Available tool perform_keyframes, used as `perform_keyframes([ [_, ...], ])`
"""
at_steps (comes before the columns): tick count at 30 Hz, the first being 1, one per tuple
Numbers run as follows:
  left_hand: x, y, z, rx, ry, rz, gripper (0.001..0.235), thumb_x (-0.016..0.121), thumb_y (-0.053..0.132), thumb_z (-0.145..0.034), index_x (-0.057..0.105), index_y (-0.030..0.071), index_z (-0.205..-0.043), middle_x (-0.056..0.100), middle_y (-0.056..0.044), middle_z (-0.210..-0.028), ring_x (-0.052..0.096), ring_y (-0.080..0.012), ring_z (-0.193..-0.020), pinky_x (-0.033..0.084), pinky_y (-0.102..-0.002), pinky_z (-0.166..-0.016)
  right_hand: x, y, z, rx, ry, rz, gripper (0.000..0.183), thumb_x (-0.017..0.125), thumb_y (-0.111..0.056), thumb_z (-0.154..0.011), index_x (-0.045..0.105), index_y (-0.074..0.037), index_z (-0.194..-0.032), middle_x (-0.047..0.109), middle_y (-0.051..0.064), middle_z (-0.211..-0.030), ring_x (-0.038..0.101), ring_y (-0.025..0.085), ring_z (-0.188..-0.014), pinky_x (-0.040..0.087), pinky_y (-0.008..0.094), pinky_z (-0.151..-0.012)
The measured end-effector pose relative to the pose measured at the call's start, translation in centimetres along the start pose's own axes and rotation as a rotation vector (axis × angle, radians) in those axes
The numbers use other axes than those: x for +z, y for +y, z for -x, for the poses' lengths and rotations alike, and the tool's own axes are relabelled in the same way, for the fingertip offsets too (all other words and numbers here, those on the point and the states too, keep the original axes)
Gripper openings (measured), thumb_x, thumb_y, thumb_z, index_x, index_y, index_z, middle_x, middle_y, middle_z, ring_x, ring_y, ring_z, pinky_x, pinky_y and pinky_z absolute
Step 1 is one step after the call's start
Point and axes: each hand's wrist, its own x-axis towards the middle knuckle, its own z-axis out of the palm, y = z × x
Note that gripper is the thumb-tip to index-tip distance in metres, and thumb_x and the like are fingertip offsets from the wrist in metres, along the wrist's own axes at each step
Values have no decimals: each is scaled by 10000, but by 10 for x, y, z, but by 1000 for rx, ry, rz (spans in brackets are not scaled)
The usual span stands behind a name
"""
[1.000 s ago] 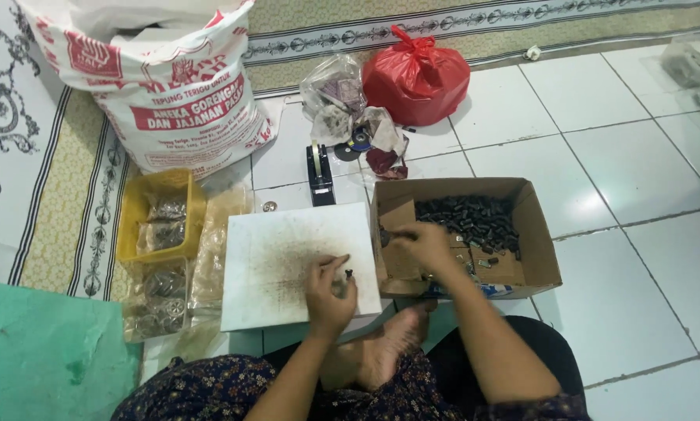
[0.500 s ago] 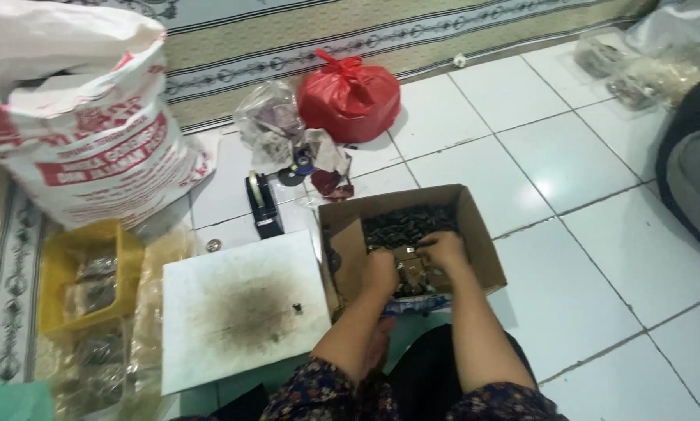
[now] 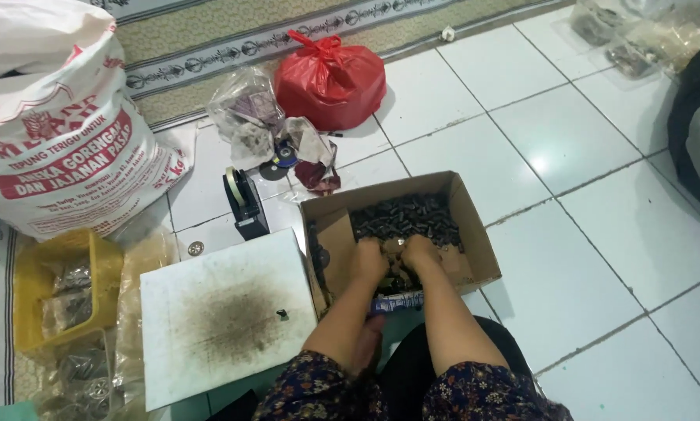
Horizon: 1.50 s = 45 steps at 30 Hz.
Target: The person sits on the floor and assembles small black hardware components by hand. They pick up individual pieces from a cardboard box, connect them together, and place the assembled units into a plastic bag. The person repeats this process multiple times.
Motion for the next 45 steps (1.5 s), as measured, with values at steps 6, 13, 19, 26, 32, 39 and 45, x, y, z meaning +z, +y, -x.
perform_keyframes([
  [6, -78, 22, 26, -51, 35, 211, 137, 730, 83, -852, 703, -21, -937, 693, -176, -843, 726, -303, -826, 609, -380, -670, -26, -32, 53, 44, -107, 233, 302, 557, -125, -966, 756, -12, -1164, 744, 225, -1153, 690, 391, -1126, 560, 526, -927],
  [13, -131, 53, 66, -28, 23, 86, 200, 686, 68, -905, 701, -33, -1078, 701, -198, -980, 725, -294, -921, 624, -384, -755, -3, -50, 61, -163, -110, 281, 286, 565, -131, -951, 766, -30, -1126, 742, 223, -1146, 683, 421, -1133, 551, 553, -948],
  [19, -101, 27, 60, -49, 28, 161, 244, 658, 45, -905, 689, -9, -1141, 683, -177, -1070, 709, -302, -999, 623, -386, -809, 44, -36, 31, -381, 173, 466, 205, 574, -2, -906, 723, 69, -1027, 740, 266, -1015, 732, 388, -995, 590, 541, -840],
  [26, -137, 43, 80, -116, 62, 320, 277, 666, 71, -917, 699, 5, -1183, 684, -191, -1070, 702, -309, -1023, 624, -378, -834, 17, -49, 60, -232, 14, 287, 323, 600, -79, -886, 688, 84, -1151, 691, 277, -1167, 674, 421, -1135, 552, 552, -933],
  [32, -163, 46, 106, -189, 114, 524, 273, 711, 79, -900, 724, 35, -1170, 702, -187, -1086, 702, -331, -1043, 618, -411, -865, -13, -37, 55, -264, -64, -283, 261, 868, -124, -736, 767, 14, -933, 722, 251, -1039, 694, 392, -1037, 598, 490, -836],
  [39, -151, 31, 130, -276, 159, 794, 303, 771, 88, -892, 728, 45, -1190, 725, -186, -1112, 707, -320, -1065, 639, -397, -862, -50, -64, 130, -276, -113, -974, 326, 908, 53, -647, 704, 14, -899, 668, 163, -851, 712, 280, -819, 635, 369, -721],
  [45, -170, 26, 167, -344, 232, 920, 270, 768, 82, -896, 742, 11, -1155, 767, -210, -1057, 736, -301, -998, 632, -387, -809, -22, -77, 155, -342, -188, -926, 341, 896, 77, -634, 725, 51, -927, 694, 177, -841, 729, 266, -729, 622, 305, -598],
])
